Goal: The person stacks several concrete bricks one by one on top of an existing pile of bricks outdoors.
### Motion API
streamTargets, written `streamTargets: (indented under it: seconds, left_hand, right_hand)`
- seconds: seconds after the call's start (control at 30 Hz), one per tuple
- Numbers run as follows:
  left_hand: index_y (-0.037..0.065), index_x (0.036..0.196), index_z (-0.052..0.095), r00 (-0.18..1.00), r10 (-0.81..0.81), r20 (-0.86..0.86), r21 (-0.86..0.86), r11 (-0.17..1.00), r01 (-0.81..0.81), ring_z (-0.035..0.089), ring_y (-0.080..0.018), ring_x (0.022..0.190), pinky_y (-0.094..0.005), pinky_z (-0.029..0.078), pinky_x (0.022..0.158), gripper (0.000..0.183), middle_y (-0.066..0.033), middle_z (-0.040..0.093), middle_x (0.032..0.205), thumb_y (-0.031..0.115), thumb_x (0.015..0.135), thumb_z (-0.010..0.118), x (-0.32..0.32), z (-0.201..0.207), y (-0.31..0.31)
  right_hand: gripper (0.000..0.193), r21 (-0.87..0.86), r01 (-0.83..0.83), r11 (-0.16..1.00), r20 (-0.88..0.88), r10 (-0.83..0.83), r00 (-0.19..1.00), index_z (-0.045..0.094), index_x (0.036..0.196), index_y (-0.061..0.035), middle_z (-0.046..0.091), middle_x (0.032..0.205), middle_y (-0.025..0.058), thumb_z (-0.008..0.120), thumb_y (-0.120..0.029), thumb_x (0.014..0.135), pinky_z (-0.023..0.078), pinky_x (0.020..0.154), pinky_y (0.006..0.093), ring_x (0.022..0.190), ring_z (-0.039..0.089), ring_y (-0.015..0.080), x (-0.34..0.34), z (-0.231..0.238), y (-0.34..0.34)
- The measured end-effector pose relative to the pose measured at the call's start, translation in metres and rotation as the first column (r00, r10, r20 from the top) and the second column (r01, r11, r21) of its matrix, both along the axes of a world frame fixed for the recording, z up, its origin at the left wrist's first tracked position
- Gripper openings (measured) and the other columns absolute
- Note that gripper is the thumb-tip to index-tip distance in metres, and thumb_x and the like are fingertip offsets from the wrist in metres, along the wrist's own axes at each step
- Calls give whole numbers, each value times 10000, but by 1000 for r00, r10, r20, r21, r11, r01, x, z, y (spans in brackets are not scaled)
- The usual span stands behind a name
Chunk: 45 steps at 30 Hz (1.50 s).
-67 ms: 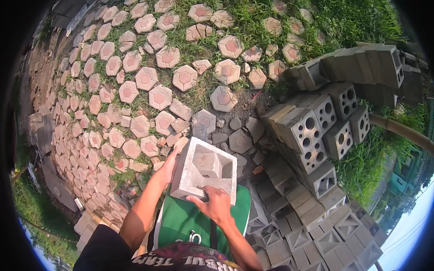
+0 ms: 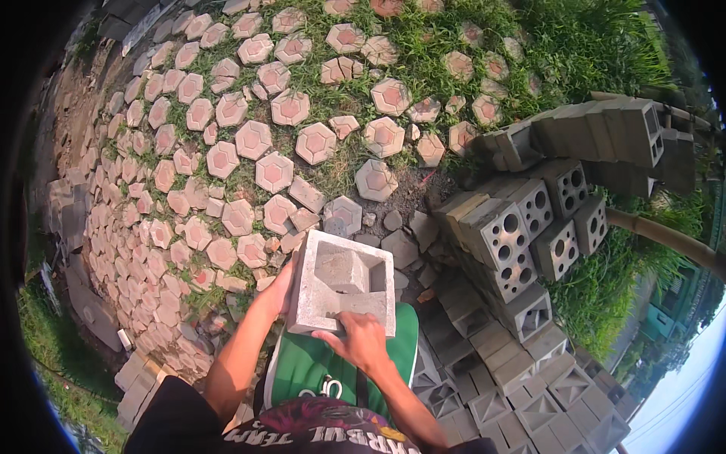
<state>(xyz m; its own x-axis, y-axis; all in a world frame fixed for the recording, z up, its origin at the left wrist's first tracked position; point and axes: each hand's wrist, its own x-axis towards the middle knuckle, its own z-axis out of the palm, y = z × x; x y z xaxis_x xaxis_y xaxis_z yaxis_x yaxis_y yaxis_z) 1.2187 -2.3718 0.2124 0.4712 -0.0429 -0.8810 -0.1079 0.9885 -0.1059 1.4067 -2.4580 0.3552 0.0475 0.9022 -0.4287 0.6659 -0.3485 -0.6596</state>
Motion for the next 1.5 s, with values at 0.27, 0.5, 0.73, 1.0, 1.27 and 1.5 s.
streamTargets:
  seconds: [0.27, 0.5, 0.73, 1.0, 1.27, 1.5]
  left_hand:
    - [133, 1403, 393, 877, 451, 168, 208, 853, -479, 527, -327, 1165, -480, 439, 966, 790, -131, 493, 1348, 694, 893, 170, 7, 114, 37]
    - [90, 1416, 370, 767, 615, 185, 405, 663, -629, 513, -288, 1186, -404, 411, 1002, 775, -115, 467, 1378, 653, 927, 158, 40, 135, 142]
    - [78, 1411, 377, 751, 633, 187, 605, 528, -596, 514, -278, 1183, -392, 404, 1004, 758, -112, 469, 1376, 635, 937, 181, 64, 177, 242]
    - [65, 1405, 386, 718, 674, 172, 757, 376, -534, 515, -265, 1178, -379, 396, 1007, 738, -108, 471, 1373, 615, 947, 207, 75, 186, 340]
    - [51, 1399, 394, 737, 648, 193, 863, 246, -442, 516, -253, 1174, -365, 388, 1009, 719, -104, 473, 1371, 595, 957, 232, 14, 184, 517]
    - [6, 1268, 551, 772, 631, 80, 873, 330, -360, 535, -191, 1091, -321, 383, 970, 685, -111, 594, 1216, 565, 970, 291, -55, 162, 698]
  right_hand:
    - [557, 163, -526, 835, 44, 526, 849, 629, 795, -55, 657, 748, 136, 654, -608, 732, 490, 632, 426, 676, 632, 358, 21, 73, 112]
    - [584, 196, -738, 645, 158, 722, 673, 658, 940, -95, 682, 787, 121, 611, -643, 745, 502, 688, 433, 694, 657, 344, 63, 73, 220]
    - [548, 666, -636, 390, 166, 754, 636, 595, 1147, -54, 601, 1176, 180, 633, -481, 806, 366, 1031, 390, 1174, 527, 308, 123, 181, 386]
    - [766, -498, -320, 806, -853, -390, 346, 350, 1425, -58, 424, 1411, 110, 239, -640, 939, 344, 1059, 365, 1252, 442, 250, 109, 56, 540]
    - [647, -348, -113, 931, -872, -277, 403, 514, 1285, -49, 595, 1173, 67, 323, -573, 960, 465, 900, 338, 1019, 565, 192, 55, 43, 698]
    - [489, -162, 62, 985, -976, -169, 137, 493, 1280, -41, 560, 1214, 93, 409, -400, 960, 432, 979, 408, 1095, 540, 248, 21, -21, 841]
